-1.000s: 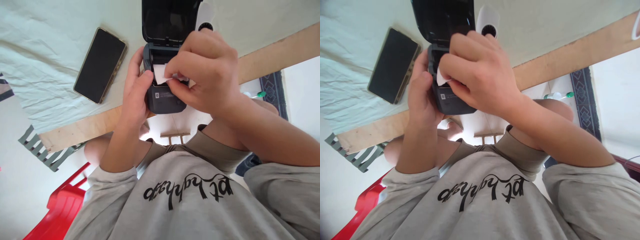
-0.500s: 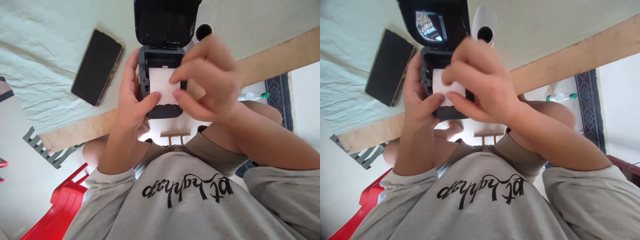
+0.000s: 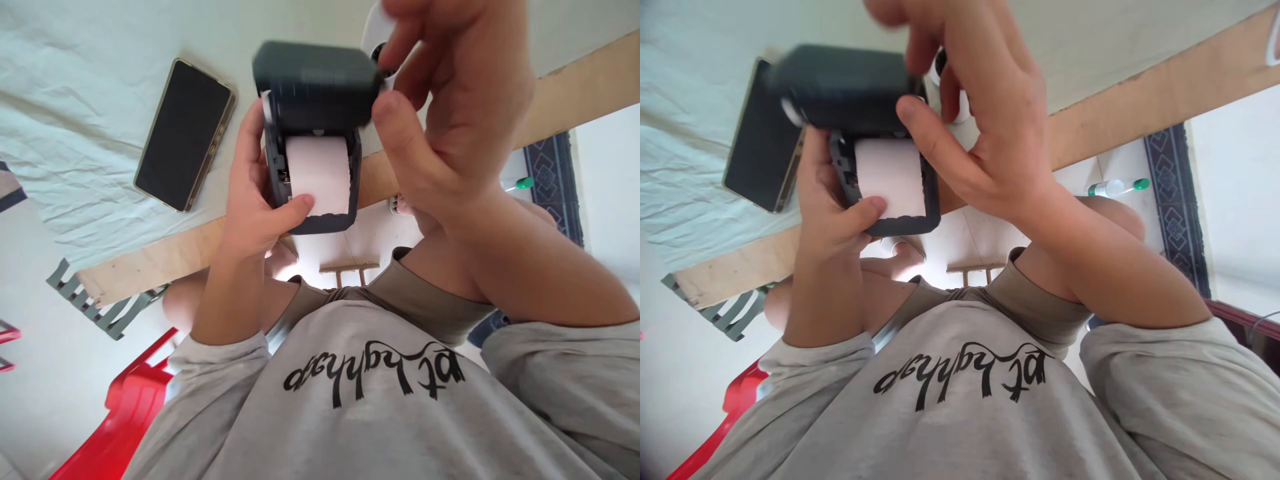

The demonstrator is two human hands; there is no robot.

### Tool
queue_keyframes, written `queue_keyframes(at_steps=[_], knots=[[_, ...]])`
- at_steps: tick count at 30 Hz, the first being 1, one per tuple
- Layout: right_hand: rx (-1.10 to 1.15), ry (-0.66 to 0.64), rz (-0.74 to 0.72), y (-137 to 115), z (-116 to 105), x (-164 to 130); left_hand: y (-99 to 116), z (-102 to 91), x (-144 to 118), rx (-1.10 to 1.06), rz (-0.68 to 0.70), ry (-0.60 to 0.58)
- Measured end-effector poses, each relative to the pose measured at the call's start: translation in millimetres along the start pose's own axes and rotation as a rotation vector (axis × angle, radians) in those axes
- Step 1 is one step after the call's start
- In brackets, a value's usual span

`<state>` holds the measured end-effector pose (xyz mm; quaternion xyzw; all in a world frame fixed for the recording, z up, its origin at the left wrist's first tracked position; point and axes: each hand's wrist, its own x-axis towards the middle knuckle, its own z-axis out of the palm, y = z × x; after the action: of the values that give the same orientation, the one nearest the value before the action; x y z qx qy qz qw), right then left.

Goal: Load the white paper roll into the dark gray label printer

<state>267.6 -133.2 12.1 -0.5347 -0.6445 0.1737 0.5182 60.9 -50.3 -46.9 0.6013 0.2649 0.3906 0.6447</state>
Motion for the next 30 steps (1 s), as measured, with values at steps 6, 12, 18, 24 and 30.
queue_keyframes(at_steps=[6,12,18,24,30], knots=[[-0.133,-0.011,-0.030,-7,1,-10,-5,-6.2,5,-0.022,0.079,-0.139],[-0.049,-0.265,0.345,-5,0,-16,-8,1.0,6,-0.080,0.111,-0.116],[-0.042,-0.335,0.352,-7,5,-9,5,14.0,2,-0.122,0.045,-0.081],[0.068,-0.337,0.365,-1,14,-8,7,12.6,3,-0.215,0.043,-0.129],[0.139,-0.325,0.353,-5,13,-8,0,4.6,13,-0.368,-0.127,-0.089]])
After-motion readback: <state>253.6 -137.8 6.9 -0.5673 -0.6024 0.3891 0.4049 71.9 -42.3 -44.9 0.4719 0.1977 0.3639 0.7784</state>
